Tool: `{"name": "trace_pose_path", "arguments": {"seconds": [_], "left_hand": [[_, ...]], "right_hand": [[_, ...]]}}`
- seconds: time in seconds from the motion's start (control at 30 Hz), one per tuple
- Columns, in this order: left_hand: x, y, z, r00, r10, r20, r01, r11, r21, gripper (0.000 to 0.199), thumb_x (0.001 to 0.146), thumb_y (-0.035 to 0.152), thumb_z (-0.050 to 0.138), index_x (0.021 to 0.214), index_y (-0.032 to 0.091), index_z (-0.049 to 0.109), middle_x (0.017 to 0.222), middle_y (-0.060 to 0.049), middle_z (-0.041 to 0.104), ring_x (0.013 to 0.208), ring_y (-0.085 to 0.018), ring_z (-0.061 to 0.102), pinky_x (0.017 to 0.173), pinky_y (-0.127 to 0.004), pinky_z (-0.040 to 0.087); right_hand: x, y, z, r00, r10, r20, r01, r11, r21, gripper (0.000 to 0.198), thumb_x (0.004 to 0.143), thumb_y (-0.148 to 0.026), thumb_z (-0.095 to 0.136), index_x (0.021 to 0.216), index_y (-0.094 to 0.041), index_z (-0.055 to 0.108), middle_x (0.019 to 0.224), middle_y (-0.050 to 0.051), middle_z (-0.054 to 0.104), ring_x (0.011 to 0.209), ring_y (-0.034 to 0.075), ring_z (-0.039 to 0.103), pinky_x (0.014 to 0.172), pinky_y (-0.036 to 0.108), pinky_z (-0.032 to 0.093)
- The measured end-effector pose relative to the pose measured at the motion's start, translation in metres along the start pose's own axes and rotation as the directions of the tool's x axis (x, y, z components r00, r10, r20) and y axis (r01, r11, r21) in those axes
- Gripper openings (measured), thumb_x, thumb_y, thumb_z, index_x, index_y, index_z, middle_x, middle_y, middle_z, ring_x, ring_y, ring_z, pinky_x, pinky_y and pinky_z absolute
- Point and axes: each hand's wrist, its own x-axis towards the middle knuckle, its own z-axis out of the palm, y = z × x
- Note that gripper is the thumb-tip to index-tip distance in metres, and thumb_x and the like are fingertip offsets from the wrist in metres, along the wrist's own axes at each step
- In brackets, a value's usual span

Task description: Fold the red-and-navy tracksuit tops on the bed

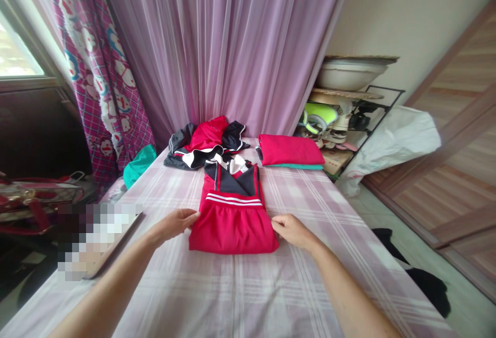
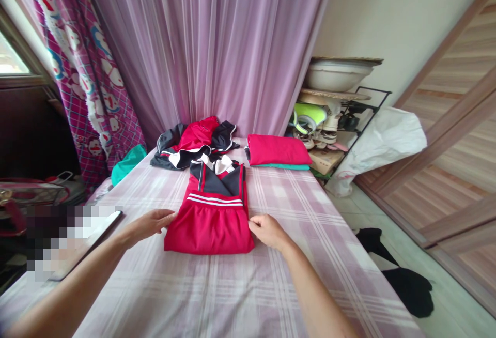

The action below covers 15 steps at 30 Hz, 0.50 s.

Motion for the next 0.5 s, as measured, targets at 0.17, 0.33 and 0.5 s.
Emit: {"name": "trace_pose_path", "arguments": {"seconds": [0.17, 0.33, 0.5], "left_hand": [[0.003, -0.003, 0.008, 0.999, -0.049, 0.007, 0.049, 0.995, -0.086, 0.059, 0.057, 0.068, 0.073, 0.090, 0.019, 0.073, 0.085, -0.004, 0.073, 0.078, -0.019, 0.062, 0.063, -0.026, 0.038], [0.008, -0.002, 0.019, 0.998, -0.038, -0.040, 0.020, 0.927, -0.375, 0.054, 0.046, 0.058, 0.085, 0.074, 0.018, 0.062, 0.070, 0.002, 0.065, 0.065, -0.013, 0.057, 0.058, -0.023, 0.035], [0.002, 0.009, 0.011, 0.987, 0.102, -0.126, -0.151, 0.868, -0.474, 0.052, 0.053, 0.056, 0.085, 0.073, 0.018, 0.056, 0.067, 0.004, 0.061, 0.061, -0.009, 0.054, 0.058, -0.021, 0.037]], "right_hand": [[-0.002, -0.009, 0.006, 0.998, 0.029, 0.059, -0.035, 0.995, 0.096, 0.034, 0.076, -0.049, 0.045, 0.056, -0.023, 0.035, 0.052, -0.006, 0.034, 0.052, 0.009, 0.033, 0.050, 0.023, 0.025], [0.004, -0.018, 0.013, 1.000, 0.000, 0.019, -0.002, 0.991, 0.130, 0.028, 0.077, -0.044, 0.049, 0.060, -0.021, 0.048, 0.053, -0.005, 0.046, 0.053, 0.011, 0.041, 0.052, 0.022, 0.032], [-0.003, -0.031, -0.001, 0.894, -0.198, -0.402, 0.165, 0.980, -0.114, 0.029, 0.081, -0.042, 0.047, 0.074, -0.020, 0.064, 0.070, 0.002, 0.067, 0.067, 0.016, 0.059, 0.066, 0.026, 0.042]]}}
